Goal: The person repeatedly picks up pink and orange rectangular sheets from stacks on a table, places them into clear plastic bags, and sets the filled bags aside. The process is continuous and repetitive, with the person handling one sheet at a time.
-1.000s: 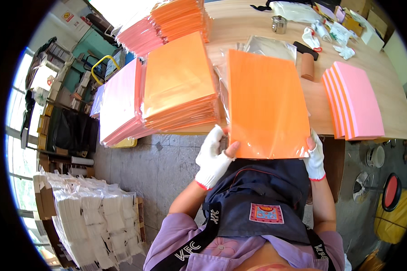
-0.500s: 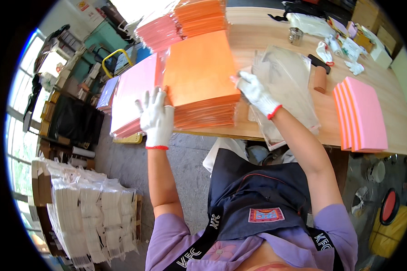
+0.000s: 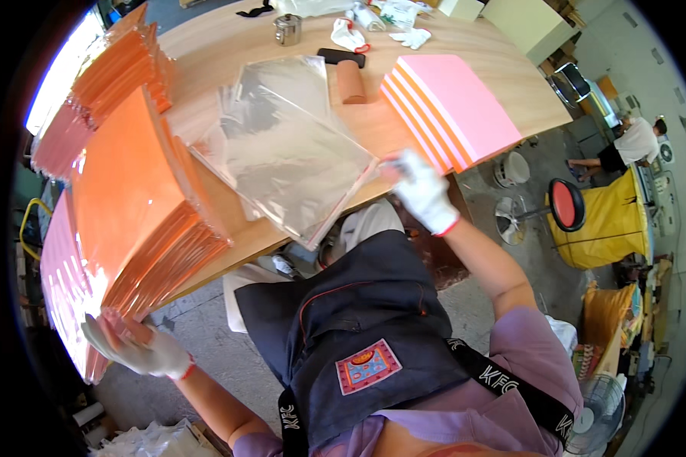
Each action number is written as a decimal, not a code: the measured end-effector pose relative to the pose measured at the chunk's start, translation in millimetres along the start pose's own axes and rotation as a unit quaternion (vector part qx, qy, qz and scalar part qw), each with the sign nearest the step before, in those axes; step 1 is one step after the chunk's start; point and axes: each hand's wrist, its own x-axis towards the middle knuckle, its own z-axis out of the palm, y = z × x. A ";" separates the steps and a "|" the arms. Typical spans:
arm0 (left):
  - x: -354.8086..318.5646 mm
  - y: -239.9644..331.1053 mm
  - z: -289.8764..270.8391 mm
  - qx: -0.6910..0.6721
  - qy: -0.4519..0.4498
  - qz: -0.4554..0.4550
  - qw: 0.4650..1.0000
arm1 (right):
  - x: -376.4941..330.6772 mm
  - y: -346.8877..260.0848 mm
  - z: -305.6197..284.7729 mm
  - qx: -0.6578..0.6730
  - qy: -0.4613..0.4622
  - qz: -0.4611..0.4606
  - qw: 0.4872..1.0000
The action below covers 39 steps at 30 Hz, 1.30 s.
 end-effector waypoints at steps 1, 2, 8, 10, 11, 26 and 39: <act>-20.7 7.5 0.8 -0.061 -0.006 0.004 0.998 | -1.3 20.1 -30.7 -0.075 0.090 -0.087 0.989; -34.8 19.0 3.3 -0.133 -0.014 0.050 0.990 | 1.6 33.9 -59.7 -0.209 0.189 -0.149 0.948; -97.4 114.4 28.8 -0.359 -0.251 -0.014 0.899 | 5.0 74.6 -149.5 -0.475 0.059 0.007 0.878; -94.0 140.0 37.5 -0.414 -0.271 0.009 0.869 | 4.5 80.1 -150.0 -0.511 0.039 -0.006 0.859; -98.3 147.6 40.3 -0.457 -0.273 0.001 0.846 | 5.7 78.8 -149.1 -0.505 0.023 0.020 0.863; -122.6 151.2 41.8 -0.443 -0.348 -0.024 0.826 | 16.4 59.4 -152.5 -0.477 -0.007 0.088 0.875; -127.6 145.9 43.7 -0.441 -0.354 -0.036 0.824 | 19.1 64.1 -157.2 -0.459 -0.003 0.082 0.885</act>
